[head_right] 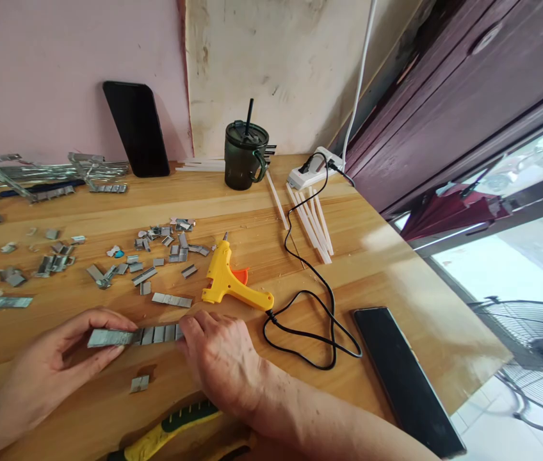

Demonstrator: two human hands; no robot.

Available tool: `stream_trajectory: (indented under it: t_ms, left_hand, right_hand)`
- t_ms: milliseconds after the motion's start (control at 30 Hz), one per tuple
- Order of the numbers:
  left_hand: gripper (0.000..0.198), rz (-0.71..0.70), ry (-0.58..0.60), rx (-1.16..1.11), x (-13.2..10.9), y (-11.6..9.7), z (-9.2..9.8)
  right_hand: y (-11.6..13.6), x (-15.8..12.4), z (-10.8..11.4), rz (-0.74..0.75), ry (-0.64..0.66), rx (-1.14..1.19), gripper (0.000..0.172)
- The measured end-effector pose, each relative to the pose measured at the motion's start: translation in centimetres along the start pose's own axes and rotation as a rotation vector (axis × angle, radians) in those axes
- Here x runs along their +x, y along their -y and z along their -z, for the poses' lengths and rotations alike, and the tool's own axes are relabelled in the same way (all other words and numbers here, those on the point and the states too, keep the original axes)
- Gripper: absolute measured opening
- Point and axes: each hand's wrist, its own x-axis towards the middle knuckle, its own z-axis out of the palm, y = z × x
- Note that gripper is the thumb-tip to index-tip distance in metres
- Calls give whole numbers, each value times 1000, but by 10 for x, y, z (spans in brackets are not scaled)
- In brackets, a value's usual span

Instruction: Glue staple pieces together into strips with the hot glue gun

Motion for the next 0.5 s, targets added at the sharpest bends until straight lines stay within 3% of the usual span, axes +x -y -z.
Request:
stream_trajectory:
  t_ms: [500]
  left_hand:
    - [14,-117,-63,64,0,5,-2]
  right_hand:
    - [0,0,-1,10,-10,8,7]
